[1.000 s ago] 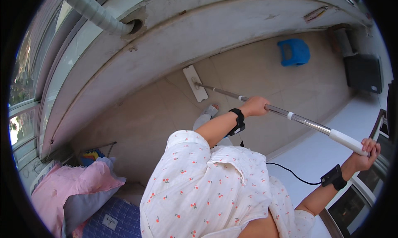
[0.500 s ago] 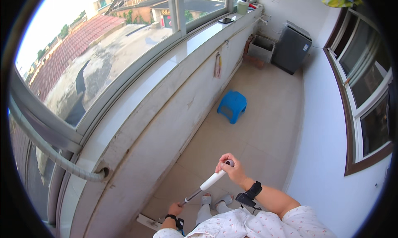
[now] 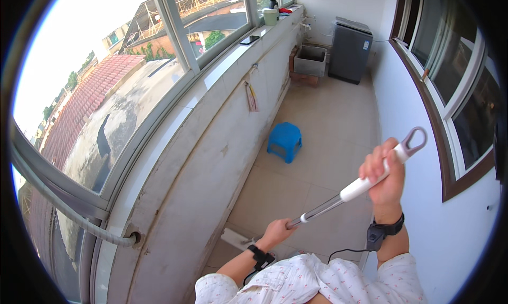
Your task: Mopping the balcony floor with a flat mop.
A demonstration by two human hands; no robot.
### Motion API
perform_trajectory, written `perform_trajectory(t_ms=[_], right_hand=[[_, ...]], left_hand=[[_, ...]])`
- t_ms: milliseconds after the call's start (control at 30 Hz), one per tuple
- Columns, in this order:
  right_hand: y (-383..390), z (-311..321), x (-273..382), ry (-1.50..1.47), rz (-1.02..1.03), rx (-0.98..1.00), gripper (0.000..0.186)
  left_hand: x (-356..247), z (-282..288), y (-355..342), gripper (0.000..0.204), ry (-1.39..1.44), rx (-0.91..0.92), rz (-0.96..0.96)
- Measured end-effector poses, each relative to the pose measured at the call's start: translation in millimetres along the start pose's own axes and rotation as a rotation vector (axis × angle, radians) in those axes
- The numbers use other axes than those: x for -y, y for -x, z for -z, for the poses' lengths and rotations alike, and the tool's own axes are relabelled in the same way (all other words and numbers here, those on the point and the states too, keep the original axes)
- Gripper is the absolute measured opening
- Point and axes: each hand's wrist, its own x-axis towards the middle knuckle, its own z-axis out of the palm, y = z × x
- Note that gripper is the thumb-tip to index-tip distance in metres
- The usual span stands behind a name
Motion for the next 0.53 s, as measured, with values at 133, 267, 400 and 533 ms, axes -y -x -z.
perform_trajectory(t_ms=[133, 267, 400, 533], right_hand=[[-5.9, 32.1, 57.5, 0.126, 0.135, -0.139, 0.024], [-2.2, 60.2, 88.2, 0.233, 0.217, -0.178, 0.027], [-4.7, 90.6, 119.5, 0.286, 0.324, -0.179, 0.027], [-12.9, 113.1, 148.3, 0.284, 0.361, -0.139, 0.03]], left_hand=[[-57.7, -27.0, -64.7, 0.032, -0.023, 0.078, -0.219], [-84.1, -43.3, -111.5, 0.029, -0.044, 0.262, -0.339], [-77.9, -20.7, -166.0, 0.043, 0.015, 0.266, -0.587], [-49.6, 72.5, -253.8, 0.05, -0.03, 0.091, -0.404]])
